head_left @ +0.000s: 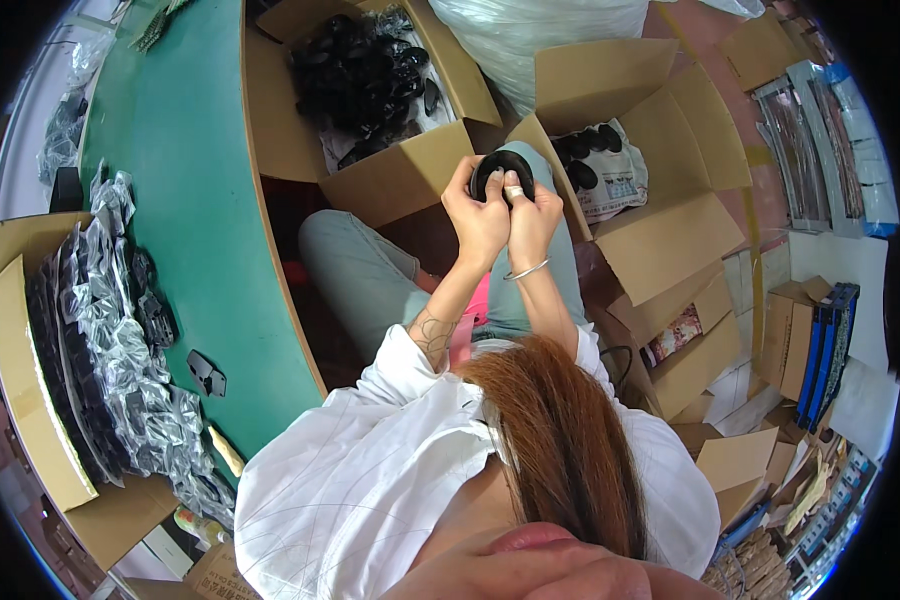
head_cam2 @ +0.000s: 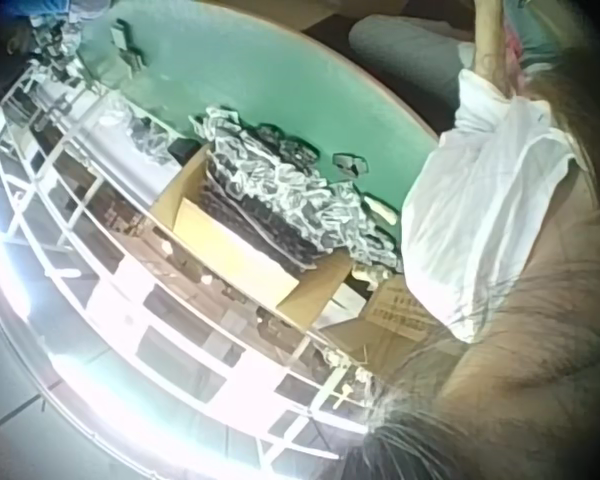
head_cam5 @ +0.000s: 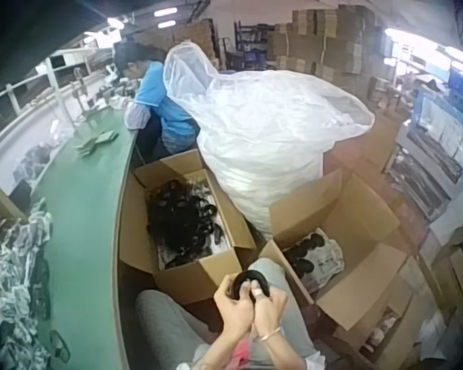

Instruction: Assembling and inspecting plastic components for computer mice.

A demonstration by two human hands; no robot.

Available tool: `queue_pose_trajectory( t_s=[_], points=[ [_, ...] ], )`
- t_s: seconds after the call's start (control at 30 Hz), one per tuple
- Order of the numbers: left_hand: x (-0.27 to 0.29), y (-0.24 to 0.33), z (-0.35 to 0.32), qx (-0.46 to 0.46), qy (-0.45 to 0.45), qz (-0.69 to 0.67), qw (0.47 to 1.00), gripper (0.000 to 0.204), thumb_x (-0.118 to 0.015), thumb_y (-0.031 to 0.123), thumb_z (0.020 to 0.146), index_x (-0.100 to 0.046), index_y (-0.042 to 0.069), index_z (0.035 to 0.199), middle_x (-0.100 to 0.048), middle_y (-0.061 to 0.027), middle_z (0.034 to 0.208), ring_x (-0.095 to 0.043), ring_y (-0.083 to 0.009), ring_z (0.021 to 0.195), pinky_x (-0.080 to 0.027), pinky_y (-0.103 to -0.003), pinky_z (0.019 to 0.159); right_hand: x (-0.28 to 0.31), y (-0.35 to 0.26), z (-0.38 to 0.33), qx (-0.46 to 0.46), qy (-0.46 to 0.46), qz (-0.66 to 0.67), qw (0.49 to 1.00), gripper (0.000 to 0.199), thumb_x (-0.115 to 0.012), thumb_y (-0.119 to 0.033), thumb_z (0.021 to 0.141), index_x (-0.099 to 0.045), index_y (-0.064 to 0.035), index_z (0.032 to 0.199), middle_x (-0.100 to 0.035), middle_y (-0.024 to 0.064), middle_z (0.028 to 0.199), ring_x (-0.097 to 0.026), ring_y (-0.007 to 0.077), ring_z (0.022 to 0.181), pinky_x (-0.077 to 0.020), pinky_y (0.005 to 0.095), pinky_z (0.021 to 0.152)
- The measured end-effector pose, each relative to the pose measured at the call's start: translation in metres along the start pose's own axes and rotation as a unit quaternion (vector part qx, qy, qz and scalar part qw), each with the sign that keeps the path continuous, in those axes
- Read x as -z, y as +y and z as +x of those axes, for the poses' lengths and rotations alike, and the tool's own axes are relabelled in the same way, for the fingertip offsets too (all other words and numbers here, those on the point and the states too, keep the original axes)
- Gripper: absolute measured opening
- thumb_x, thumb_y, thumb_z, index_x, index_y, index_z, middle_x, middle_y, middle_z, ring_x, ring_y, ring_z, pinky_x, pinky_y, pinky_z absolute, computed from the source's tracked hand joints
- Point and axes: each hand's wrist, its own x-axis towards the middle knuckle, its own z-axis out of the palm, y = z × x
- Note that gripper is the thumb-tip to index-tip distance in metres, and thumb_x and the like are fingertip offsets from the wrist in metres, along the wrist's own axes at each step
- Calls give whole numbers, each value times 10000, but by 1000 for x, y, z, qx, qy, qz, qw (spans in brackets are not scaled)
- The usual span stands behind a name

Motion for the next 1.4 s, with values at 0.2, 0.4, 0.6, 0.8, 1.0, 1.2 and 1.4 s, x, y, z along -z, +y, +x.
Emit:
queue_pose_trajectory(
  t_s=[0.2, 0.4, 0.6, 0.8, 1.0, 1.2, 1.4],
  points=[
    [1, 2, 3, -9, 2, 6, 1000, 120, -565, 11, 851, -613, -27, 954, -653, -90, 837, -560, -152, 734, -465, -257, 717, -4, 11, 4, -16, -17, 78, 997, 225, -662, -141, 870, -664, 84, 878, -662, 102, 692, -493, 142, 594, -446, 271, 587],
    [14, 10, 13, 64, -74, -174, 980, 157, -561, 40, 864, -595, -22, 1004, -648, -98, 910, -556, -152, 782, -456, -262, 758, 13, -25, 2, 30, -113, 48, 992, 203, -685, -132, 853, -656, 69, 846, -642, 76, 685, -486, 122, 589, -436, 244, 572],
    [13, 26, 3, 52, -115, -255, 959, 203, -595, 59, 863, -571, 0, 1055, -628, -68, 954, -542, -134, 815, -451, -251, 768, 20, -42, -2, 59, -97, 64, 991, 147, -708, -75, 800, -644, 56, 794, -620, 54, 662, -470, 106, 578, -418, 224, 548],
    [12, 45, -6, -17, -134, -208, 969, 206, -606, 68, 867, -578, 3, 1061, -644, -86, 982, -574, -146, 849, -461, -257, 801, 34, -63, -5, 69, -104, 77, 989, 106, -707, -33, 760, -639, 44, 786, -616, 45, 663, -468, 101, 582, -417, 218, 553],
    [16, 63, -13, -69, -115, -172, 976, 214, -617, 66, 855, -597, 2, 1057, -678, -113, 994, -619, -177, 870, -476, -267, 816, 38, -73, -11, 83, -132, 103, 982, 76, -680, -17, 752, -640, 26, 800, -617, 48, 681, -479, 108, 602, -430, 221, 580],
    [14, 64, -16, -116, -93, -113, 982, 213, -620, 50, 836, -611, 0, 1042, -701, -121, 965, -638, -191, 837, -490, -272, 793, 33, -66, -12, 87, -138, 87, 983, 85, -636, 17, 730, -636, 22, 815, -628, 62, 696, -497, 128, 616, -448, 237, 603],
    [13, 56, -16, -130, -94, -92, 983, 209, -614, 53, 857, -587, -3, 1057, -678, -119, 962, -624, -197, 860, -487, -288, 830, 30, -68, -12, 91, -122, 95, 984, 112, -599, 38, 706, -636, 27, 811, -640, 77, 705, -513, 150, 619, -465, 254, 616]
  ],
)
